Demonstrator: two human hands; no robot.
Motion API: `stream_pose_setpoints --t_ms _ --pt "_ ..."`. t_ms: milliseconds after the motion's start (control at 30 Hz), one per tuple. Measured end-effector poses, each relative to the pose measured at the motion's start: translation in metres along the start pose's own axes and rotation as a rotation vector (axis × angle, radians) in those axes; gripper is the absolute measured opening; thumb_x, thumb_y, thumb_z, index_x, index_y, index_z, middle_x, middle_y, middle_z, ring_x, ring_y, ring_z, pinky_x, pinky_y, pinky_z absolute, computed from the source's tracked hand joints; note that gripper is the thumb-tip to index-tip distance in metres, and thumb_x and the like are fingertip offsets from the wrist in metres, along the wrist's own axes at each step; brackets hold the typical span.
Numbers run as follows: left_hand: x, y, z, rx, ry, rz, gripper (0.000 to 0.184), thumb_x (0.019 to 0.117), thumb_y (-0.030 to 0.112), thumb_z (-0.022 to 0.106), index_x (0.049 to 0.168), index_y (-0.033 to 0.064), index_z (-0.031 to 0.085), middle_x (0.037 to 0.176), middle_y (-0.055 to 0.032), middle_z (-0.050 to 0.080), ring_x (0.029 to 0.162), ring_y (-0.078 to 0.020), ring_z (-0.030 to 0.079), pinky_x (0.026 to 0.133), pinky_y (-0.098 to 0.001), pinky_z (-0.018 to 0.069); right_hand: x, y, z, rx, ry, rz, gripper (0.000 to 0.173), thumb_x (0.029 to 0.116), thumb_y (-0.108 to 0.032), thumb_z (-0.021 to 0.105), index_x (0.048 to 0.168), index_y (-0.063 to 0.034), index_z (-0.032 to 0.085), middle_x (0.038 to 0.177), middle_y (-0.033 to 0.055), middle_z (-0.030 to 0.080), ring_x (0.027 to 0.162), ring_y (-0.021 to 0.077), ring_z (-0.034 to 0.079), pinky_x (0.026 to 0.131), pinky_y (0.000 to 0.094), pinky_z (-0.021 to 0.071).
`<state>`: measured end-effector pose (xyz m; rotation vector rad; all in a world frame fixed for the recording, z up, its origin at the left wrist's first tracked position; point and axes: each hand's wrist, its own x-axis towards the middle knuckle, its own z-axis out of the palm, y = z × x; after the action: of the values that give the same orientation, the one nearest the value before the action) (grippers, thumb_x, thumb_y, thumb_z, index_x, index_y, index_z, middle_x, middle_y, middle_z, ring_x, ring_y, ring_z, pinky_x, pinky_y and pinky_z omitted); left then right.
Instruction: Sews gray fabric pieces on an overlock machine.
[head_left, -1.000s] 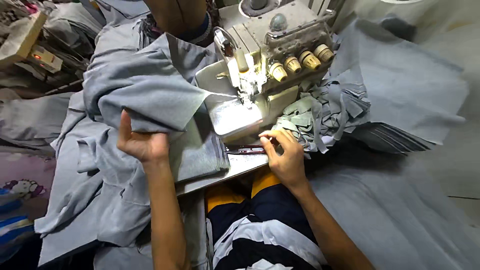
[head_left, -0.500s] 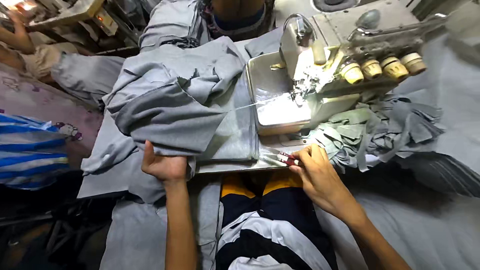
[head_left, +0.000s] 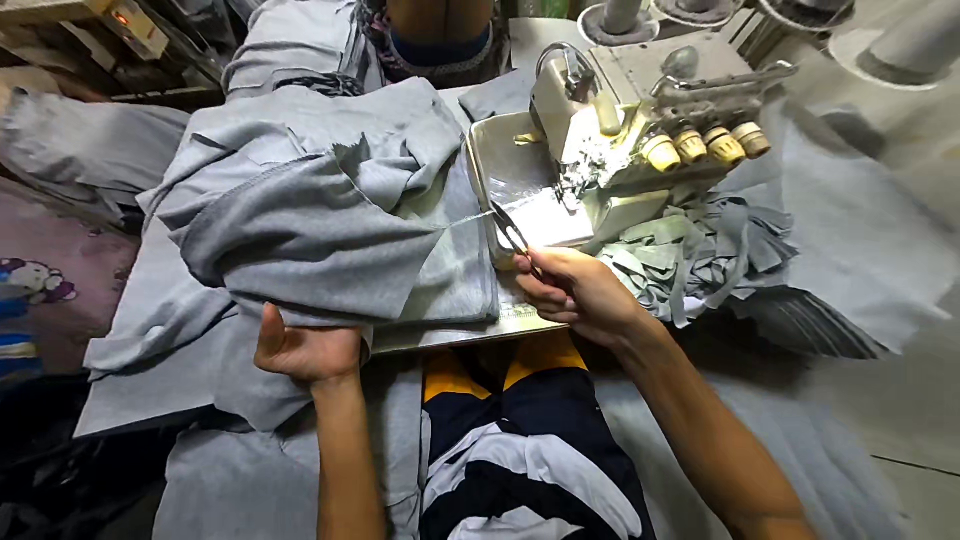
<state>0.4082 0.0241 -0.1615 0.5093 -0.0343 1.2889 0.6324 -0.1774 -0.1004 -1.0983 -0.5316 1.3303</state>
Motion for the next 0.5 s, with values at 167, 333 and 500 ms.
stream_pose_setpoints --t_ms 167,333,500 --pt "-0.002 0.004 -0.002 0.036 0.048 -0.035 0.031 0.0840 0.025 0.072 0.111 0.0118 0.071 0.110 -0.0084 0.074 0.107 -0.0209 0.071 0.091 -0.0453 0.0593 0.001 0.003 0.001 -0.130 0.019 -0.052 0.038 0.1123 -0.030 0.025 0.095 -0.0135 0.054 0.061 -0.0086 0.040 0.046 -0.0017 0.030 0.043 0.0129 0.0249" --pt "-0.012 0.021 -0.003 0.147 0.091 -0.168 0.032 0.1055 0.031 0.046 0.125 0.0151 0.064 0.122 -0.0061 0.070 0.117 -0.0196 0.066 0.101 -0.0478 0.0542 -0.024 0.032 -0.022 -1.100 0.178 -0.156 0.038 0.1091 -0.041 0.040 0.118 -0.0124 0.064 0.096 0.0002 0.063 0.083 0.0090 0.061 0.073 0.0297 0.0515" --pt "-0.045 0.041 0.016 0.765 0.354 -0.203 0.025 0.1082 0.011 0.043 0.130 0.0048 0.054 0.110 -0.0059 0.072 0.103 -0.0138 0.070 0.093 -0.0362 0.0593 -0.033 0.071 -0.025 -1.689 0.535 -0.263 0.034 0.1024 -0.024 0.056 0.128 -0.0027 0.064 0.109 0.0236 0.063 0.087 0.0395 0.069 0.068 0.0526 0.0576"
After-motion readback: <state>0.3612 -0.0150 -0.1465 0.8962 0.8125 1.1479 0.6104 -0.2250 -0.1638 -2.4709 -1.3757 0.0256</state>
